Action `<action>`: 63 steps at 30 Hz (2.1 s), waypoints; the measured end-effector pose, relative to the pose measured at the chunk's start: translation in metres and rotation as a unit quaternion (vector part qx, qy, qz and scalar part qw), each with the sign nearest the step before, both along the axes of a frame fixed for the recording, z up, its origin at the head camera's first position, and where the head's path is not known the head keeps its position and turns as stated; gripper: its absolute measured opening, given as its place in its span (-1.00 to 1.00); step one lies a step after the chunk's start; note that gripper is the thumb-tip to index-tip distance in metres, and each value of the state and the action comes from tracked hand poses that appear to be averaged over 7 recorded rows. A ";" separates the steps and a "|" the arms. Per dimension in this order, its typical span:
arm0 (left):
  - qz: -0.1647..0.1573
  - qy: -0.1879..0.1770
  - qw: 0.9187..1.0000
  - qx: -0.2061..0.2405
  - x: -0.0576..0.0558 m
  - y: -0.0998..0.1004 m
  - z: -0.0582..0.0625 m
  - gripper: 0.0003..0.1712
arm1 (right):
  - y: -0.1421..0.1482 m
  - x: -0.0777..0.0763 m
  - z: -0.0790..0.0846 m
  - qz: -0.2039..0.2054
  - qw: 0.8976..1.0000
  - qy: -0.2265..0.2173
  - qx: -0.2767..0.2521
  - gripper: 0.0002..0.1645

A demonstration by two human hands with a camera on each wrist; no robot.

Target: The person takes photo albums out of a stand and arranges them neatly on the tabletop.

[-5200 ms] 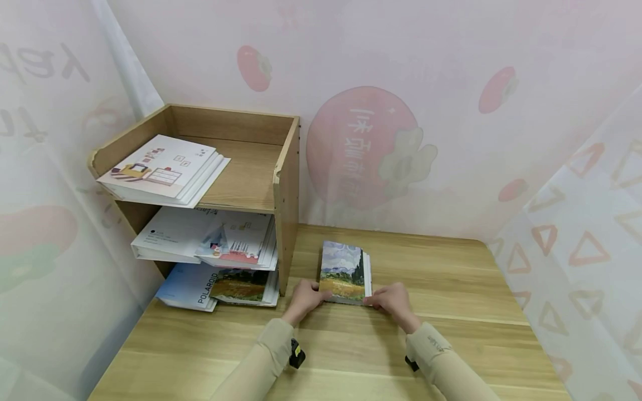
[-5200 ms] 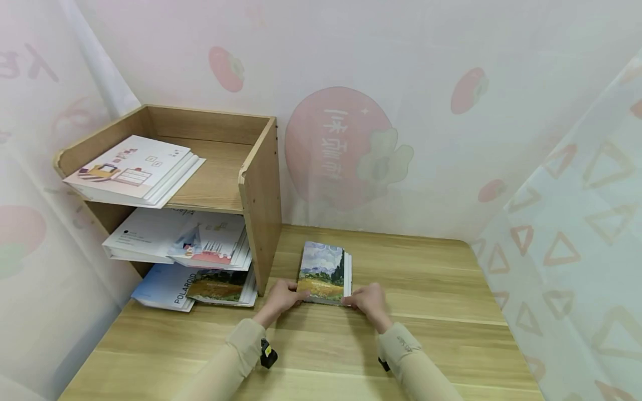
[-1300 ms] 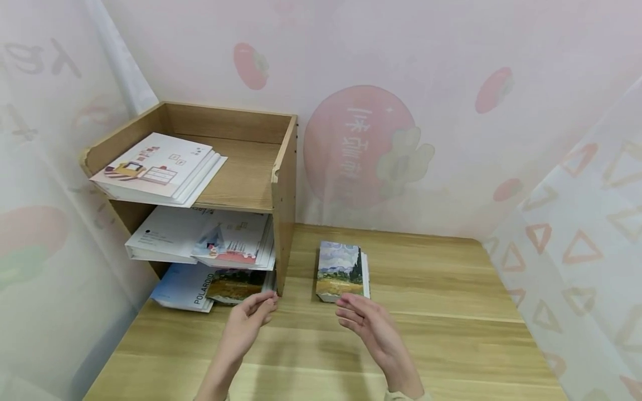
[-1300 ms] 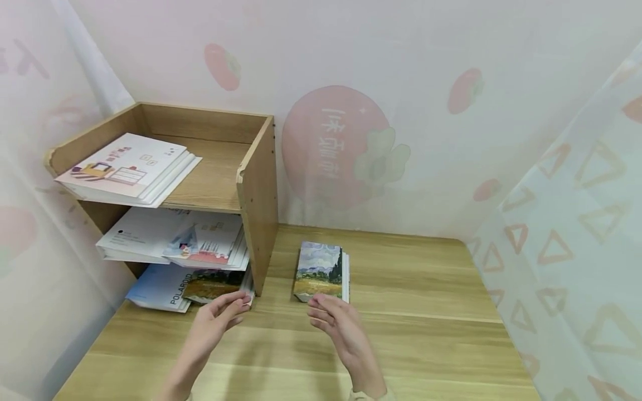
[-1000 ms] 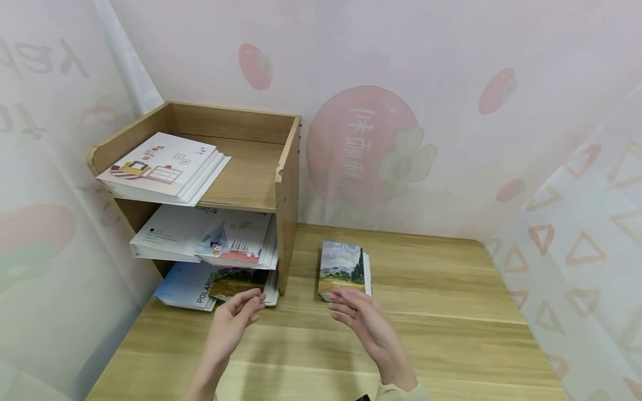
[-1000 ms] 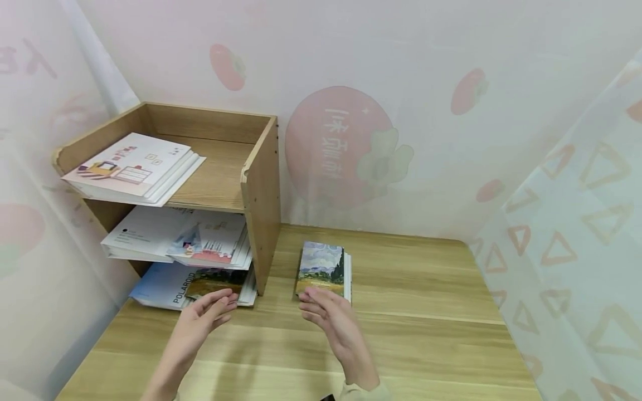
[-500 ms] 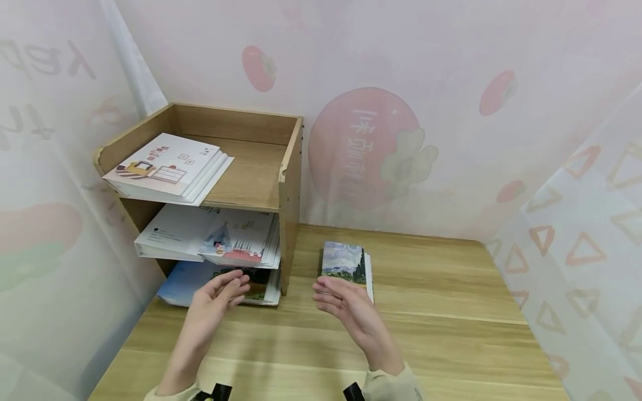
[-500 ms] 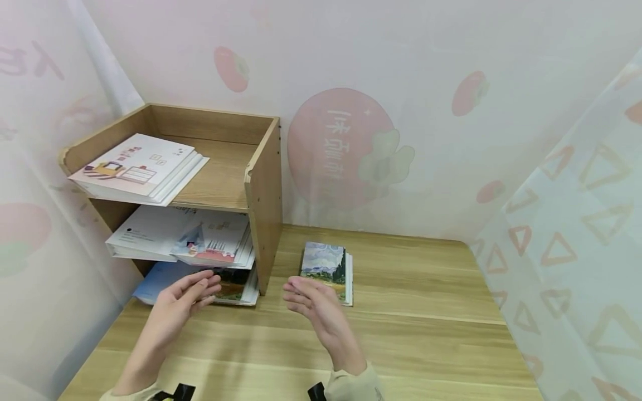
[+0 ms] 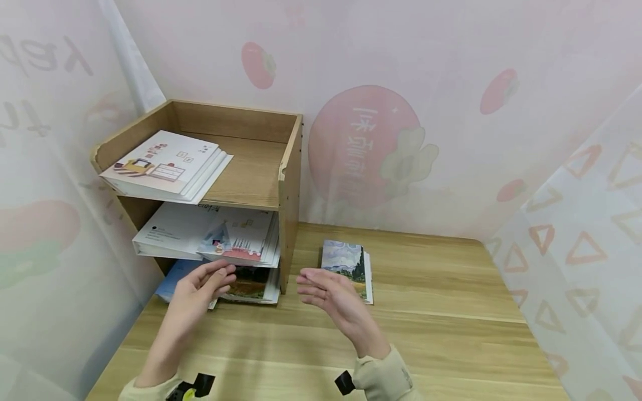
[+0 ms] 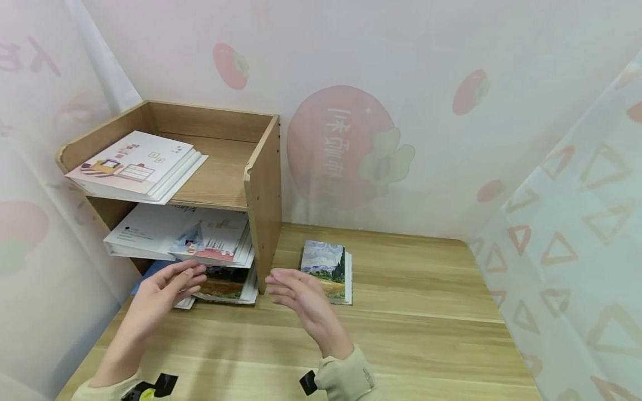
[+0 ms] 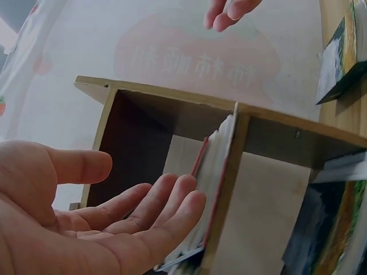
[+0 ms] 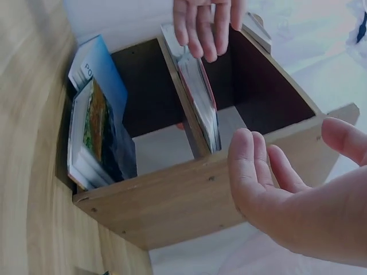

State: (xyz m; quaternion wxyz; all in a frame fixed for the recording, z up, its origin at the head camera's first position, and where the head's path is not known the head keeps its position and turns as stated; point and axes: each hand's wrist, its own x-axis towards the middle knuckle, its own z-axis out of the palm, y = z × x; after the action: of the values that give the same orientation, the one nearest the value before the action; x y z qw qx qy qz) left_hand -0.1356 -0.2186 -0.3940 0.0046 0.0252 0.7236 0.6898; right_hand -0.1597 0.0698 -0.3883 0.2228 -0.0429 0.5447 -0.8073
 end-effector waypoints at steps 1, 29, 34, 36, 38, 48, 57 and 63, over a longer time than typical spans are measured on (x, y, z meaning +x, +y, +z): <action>-0.001 0.001 1.000 -0.008 -0.001 -0.003 0.002 -0.37 | -0.002 -0.002 0.001 0.003 1.000 0.001 -0.001 -0.49; 0.021 -0.011 0.978 0.205 -0.063 -0.135 0.064 -0.44 | -0.079 -0.055 0.063 0.086 0.978 -0.102 -0.161 -0.35; 0.023 -0.044 0.955 0.292 -0.077 -0.159 0.074 -0.41 | -0.095 -0.065 0.073 0.095 0.981 -0.105 -0.133 -0.39; 0.027 -0.060 0.944 0.324 -0.082 -0.168 0.077 -0.42 | -0.101 -0.069 0.073 0.100 0.980 -0.112 -0.129 -0.40; 0.028 -0.066 0.938 0.338 -0.086 -0.175 0.078 -0.47 | -0.106 -0.074 0.073 0.109 0.977 -0.124 -0.135 -0.39; 0.034 -0.105 0.944 0.309 -0.097 -0.189 0.090 -0.52 | -0.129 -0.086 0.072 0.130 0.972 -0.145 -0.131 -0.49; 0.064 -0.154 0.961 0.222 -0.103 -0.186 0.097 -0.57 | -0.147 -0.089 0.070 0.114 0.973 -0.160 -0.119 -0.52; 0.096 -0.143 0.963 0.209 -0.096 -0.181 0.095 -0.70 | -0.153 -0.089 0.073 0.108 0.974 -0.160 -0.117 -0.54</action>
State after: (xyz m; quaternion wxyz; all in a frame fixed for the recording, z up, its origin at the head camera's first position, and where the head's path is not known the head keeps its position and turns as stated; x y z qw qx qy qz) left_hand -0.2315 -0.3997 -0.2993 0.0362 -0.1431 0.5541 0.8193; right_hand -0.2489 -0.0834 -0.3157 0.3865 0.0026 0.3957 -0.8331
